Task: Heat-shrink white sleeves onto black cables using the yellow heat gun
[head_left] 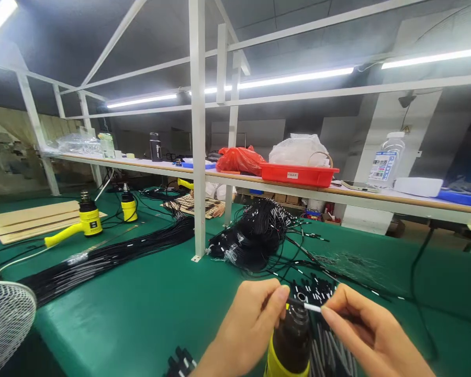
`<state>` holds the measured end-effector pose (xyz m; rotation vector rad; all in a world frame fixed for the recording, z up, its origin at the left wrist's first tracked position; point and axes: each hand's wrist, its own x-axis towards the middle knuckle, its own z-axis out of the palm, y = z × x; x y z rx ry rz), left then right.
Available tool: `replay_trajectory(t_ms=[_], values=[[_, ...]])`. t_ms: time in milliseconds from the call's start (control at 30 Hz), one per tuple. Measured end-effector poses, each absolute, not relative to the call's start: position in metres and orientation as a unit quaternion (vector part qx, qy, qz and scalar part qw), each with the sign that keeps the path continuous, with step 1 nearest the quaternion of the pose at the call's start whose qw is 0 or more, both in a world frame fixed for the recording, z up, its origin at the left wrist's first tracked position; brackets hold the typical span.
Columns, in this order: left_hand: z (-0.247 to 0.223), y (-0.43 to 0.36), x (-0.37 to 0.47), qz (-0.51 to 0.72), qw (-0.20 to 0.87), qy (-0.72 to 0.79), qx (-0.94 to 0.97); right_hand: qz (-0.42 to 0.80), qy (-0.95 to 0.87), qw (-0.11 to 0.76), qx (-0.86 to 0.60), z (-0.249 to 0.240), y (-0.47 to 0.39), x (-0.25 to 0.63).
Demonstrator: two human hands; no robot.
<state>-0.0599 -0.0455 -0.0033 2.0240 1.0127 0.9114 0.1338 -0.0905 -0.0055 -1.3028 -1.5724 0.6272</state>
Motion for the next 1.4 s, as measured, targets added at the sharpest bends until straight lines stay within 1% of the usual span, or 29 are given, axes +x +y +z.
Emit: replay_trajectory(t_ms=[233, 633, 867, 1133, 1233, 1333, 1400], values=[[-0.015, -0.029, -0.053, 0.384, 0.349, 0.377, 0.767, 0.223, -0.661, 0.44, -0.565, -0.013, -0.077, 0.138], [-0.015, -0.02, -0.053, 0.386, 0.372, 0.368, 0.76, 0.232, -0.642, 0.435, -0.586, -0.017, -0.067, 0.137], [-0.016, -0.018, -0.052, 0.393, 0.368, 0.353, 0.765, 0.203, -0.646, 0.434, -0.594, -0.015, -0.066, 0.136], [-0.012, -0.02, -0.054, 0.396, 0.371, 0.36, 0.758, 0.152, -0.686, 0.382, -0.601, -0.015, -0.069, 0.147], [-0.013, -0.019, -0.054, 0.384, 0.349, 0.363, 0.774, 0.143, -0.691, 0.389, -0.592, -0.013, -0.071, 0.15], [-0.013, -0.018, -0.053, 0.366, 0.295, 0.387, 0.793, 0.149, -0.694, 0.395, -0.583, -0.011, -0.072, 0.149], [-0.013, -0.017, -0.052, 0.352, 0.286, 0.395, 0.799, 0.153, -0.696, 0.393, -0.581, -0.011, -0.072, 0.149]])
